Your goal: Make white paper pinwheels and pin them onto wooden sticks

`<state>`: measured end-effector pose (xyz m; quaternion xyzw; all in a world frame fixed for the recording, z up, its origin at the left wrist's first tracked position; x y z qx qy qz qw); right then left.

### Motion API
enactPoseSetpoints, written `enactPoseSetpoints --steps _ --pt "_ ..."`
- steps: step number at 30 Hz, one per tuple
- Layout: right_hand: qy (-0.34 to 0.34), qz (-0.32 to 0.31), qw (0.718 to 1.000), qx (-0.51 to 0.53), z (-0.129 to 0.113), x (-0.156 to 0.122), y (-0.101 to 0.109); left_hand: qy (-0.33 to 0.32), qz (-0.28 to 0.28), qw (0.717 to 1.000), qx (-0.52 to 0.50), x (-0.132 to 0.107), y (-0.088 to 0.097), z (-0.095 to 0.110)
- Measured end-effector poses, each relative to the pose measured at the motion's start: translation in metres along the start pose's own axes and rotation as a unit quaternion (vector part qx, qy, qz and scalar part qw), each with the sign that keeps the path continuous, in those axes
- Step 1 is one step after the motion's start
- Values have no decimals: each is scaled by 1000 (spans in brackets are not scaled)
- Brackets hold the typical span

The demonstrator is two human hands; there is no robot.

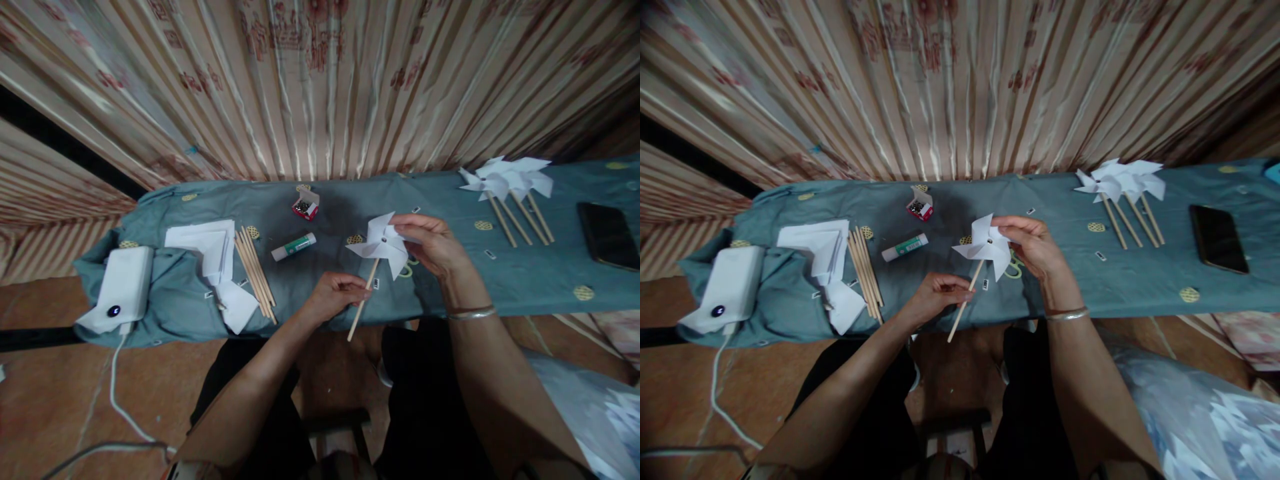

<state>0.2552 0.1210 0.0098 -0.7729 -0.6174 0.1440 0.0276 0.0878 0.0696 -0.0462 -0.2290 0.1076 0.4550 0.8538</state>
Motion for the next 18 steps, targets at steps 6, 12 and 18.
enactPoseSetpoints --steps 6,12,18 --pt "3 -19 1000 0 -1 -2 -5 1 4 1000 1 0 0 0" --pt "16 -41 999 -4 -2 -2 -10 -3 -1 1000 8 -1 0 1" --pt "30 -48 998 -13 -4 -1 -10 -2 5 1000 9 -1 1 1"
Point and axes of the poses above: each hand's wrist, its own x-axis towards the middle knuckle, its own y-axis out of the back of the hand, z = x × y, the point moved 10 cm from there along x, towards the middle knuckle, and after that the axes turned 4 degrees about x, right-handed, at the moved point
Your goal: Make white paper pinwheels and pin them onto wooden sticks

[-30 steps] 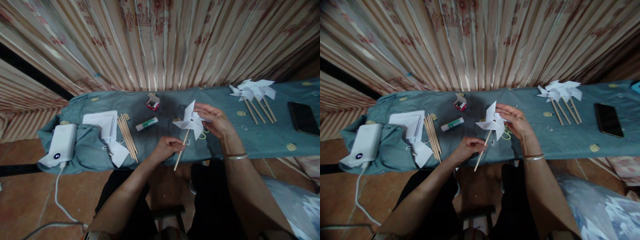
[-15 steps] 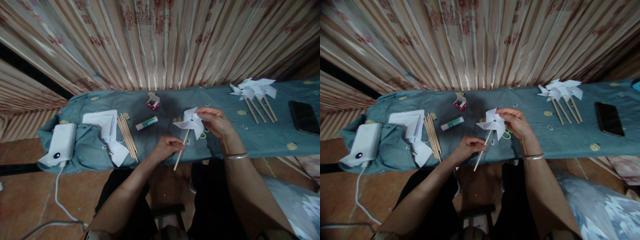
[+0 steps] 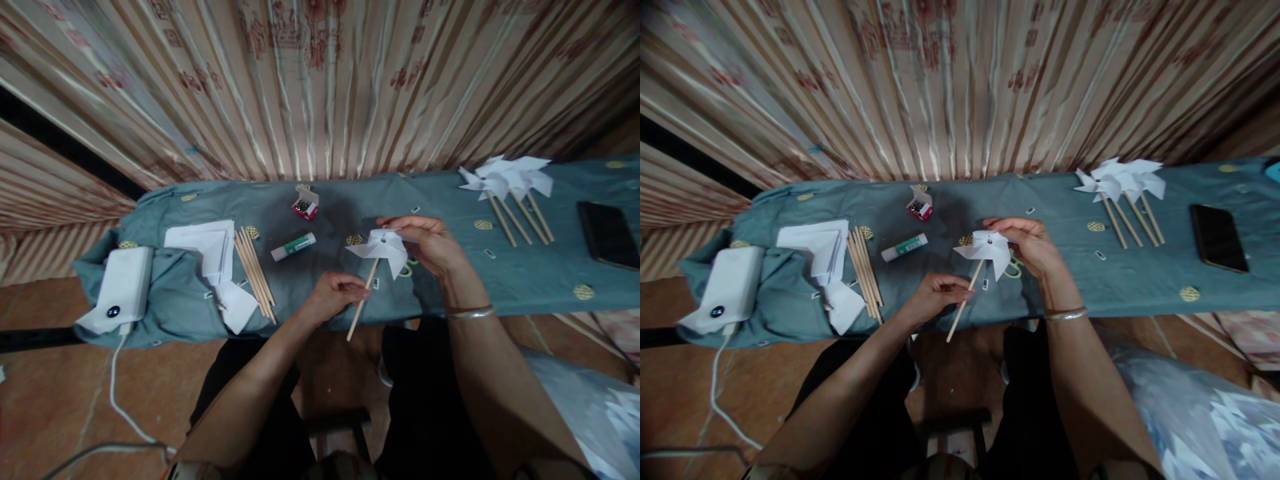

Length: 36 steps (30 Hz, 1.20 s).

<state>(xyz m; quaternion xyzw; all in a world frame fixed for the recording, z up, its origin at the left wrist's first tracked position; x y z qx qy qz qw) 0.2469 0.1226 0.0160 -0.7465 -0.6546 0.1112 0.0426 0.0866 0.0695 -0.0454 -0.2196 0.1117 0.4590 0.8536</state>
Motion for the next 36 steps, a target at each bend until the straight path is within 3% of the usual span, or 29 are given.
enactPoseSetpoints --steps 13,18,24,30,36 --pt "11 -5 1000 -29 -2 -1 -1 -1 1 1000 -6 0 0 0" --pt "-3 38 999 -9 0 1 9 -2 3 1000 -7 1 1 0" --pt "7 44 999 3 -5 1 16 -14 9 1000 -11 1 3 5" --pt "16 95 995 16 1 5 33 -32 41 999 -1 2 12 12" --pt "8 108 994 12 6 7 38 -44 64 997 3 6 17 14"
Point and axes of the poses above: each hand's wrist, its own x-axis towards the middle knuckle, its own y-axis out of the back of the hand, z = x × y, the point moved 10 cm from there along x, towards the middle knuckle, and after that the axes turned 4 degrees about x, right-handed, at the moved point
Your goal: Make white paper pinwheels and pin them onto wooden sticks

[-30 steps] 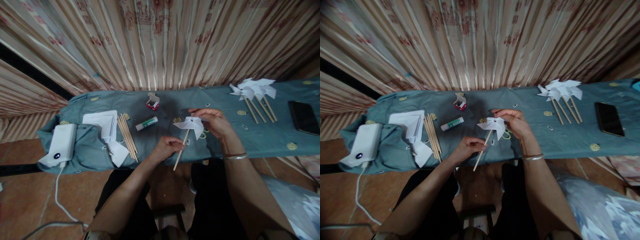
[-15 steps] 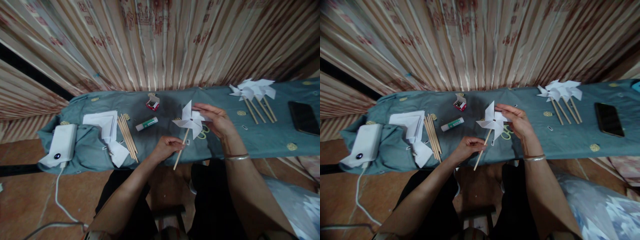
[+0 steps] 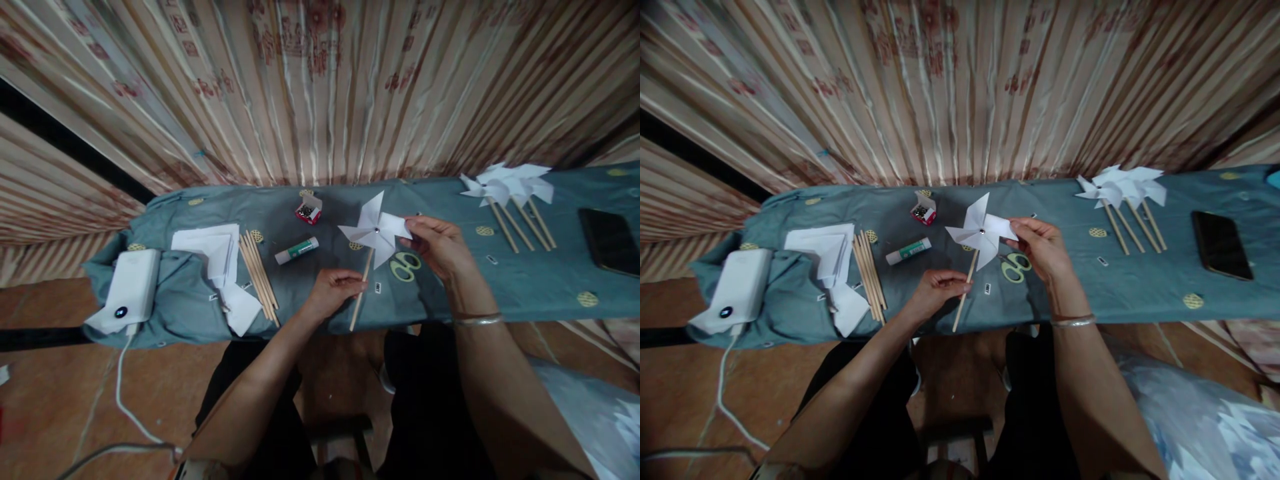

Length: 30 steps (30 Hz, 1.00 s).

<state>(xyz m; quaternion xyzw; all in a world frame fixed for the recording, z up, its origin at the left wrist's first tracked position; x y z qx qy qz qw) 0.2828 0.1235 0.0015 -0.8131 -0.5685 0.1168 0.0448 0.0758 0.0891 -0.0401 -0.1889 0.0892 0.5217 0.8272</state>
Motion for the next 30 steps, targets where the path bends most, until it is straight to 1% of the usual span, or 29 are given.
enactPoseSetpoints --steps 8,15,18,23,26,30 --pt "-20 25 999 10 2 -3 -3 -7 32 999 -22 3 6 -1" --pt "-19 -5 1000 -12 4 -5 -11 -22 61 998 -5 5 11 -1" --pt "-20 -17 1000 -16 5 -6 -15 -21 66 998 -2 5 13 -2" --pt "-35 -20 999 -6 6 -10 -20 -16 75 997 -13 5 14 -4" --pt "-42 -18 999 2 7 -12 -21 -23 78 996 -23 6 15 -2" --pt "-53 -29 998 17 10 -14 -25 -25 80 996 -33 5 15 0"
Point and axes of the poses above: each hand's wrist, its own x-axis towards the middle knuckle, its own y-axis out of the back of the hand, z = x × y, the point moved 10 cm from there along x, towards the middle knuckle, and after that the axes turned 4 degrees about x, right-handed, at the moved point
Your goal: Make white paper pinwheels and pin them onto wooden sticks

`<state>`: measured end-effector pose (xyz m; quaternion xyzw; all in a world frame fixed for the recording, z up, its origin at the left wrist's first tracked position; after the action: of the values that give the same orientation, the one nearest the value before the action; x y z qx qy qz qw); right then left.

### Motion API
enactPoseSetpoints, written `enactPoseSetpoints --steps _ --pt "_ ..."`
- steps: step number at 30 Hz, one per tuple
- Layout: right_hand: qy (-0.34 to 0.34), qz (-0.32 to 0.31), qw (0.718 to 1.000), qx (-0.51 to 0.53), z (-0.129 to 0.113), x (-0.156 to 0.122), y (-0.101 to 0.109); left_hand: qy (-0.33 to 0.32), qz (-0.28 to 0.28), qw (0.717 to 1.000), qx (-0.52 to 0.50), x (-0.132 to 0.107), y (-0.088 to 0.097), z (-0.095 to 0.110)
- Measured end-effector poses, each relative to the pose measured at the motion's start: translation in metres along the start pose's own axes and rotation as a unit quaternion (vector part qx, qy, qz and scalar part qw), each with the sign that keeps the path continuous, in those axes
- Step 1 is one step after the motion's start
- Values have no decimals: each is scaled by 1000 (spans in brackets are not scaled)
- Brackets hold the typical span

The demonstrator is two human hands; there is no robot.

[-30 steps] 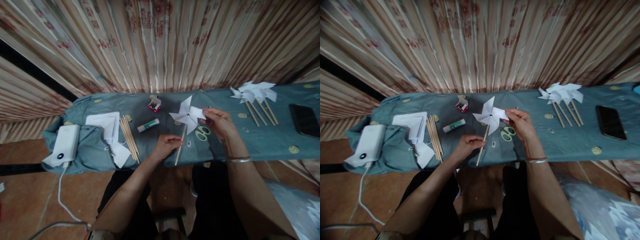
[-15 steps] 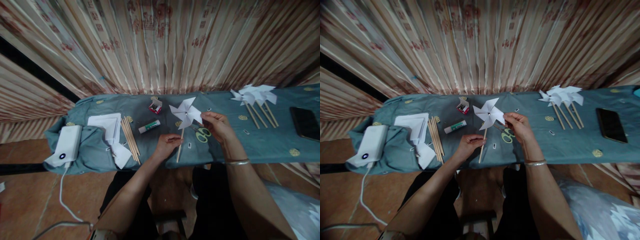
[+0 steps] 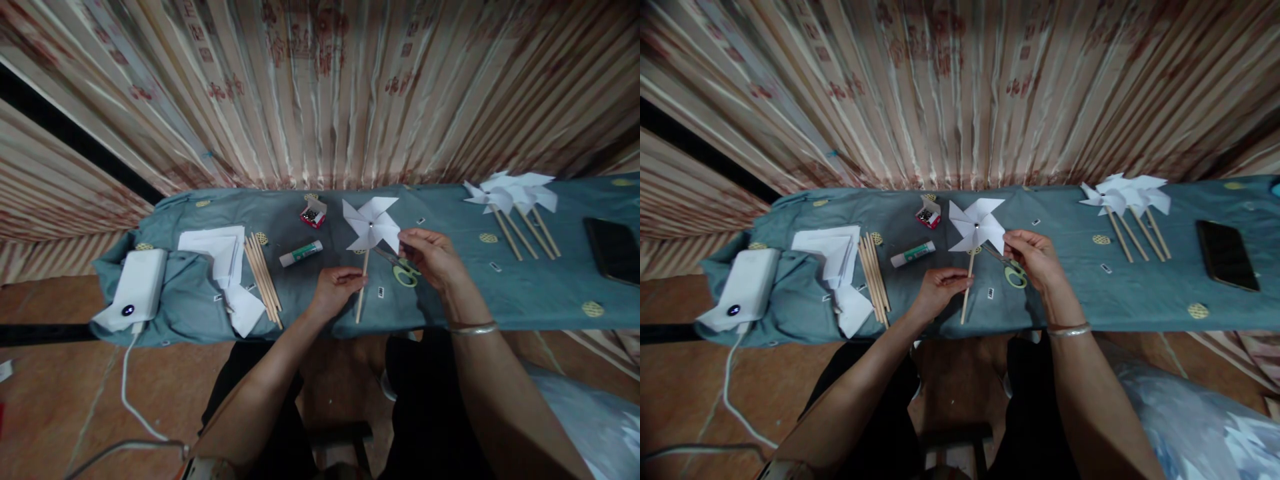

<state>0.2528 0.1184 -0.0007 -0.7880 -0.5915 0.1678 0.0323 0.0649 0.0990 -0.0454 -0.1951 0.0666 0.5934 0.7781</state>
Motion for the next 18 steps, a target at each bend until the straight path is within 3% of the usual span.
enactPoseSetpoints --steps 11,18 --pt "-46 -10 999 14 10 -4 -10 -18 11 999 25 2 2 2" --pt "-39 -38 999 -6 14 -6 -16 -23 15 1000 0 1 3 5"
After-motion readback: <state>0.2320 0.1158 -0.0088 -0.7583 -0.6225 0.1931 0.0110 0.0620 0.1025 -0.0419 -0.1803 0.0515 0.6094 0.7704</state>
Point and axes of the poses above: each hand's wrist, its own x-axis towards the middle knuckle, its own y-axis out of the back of the hand, z = x × y, the point moved 10 cm from there along x, towards the middle knuckle, and after that the axes turned 4 degrees about x, right-handed, at the moved point
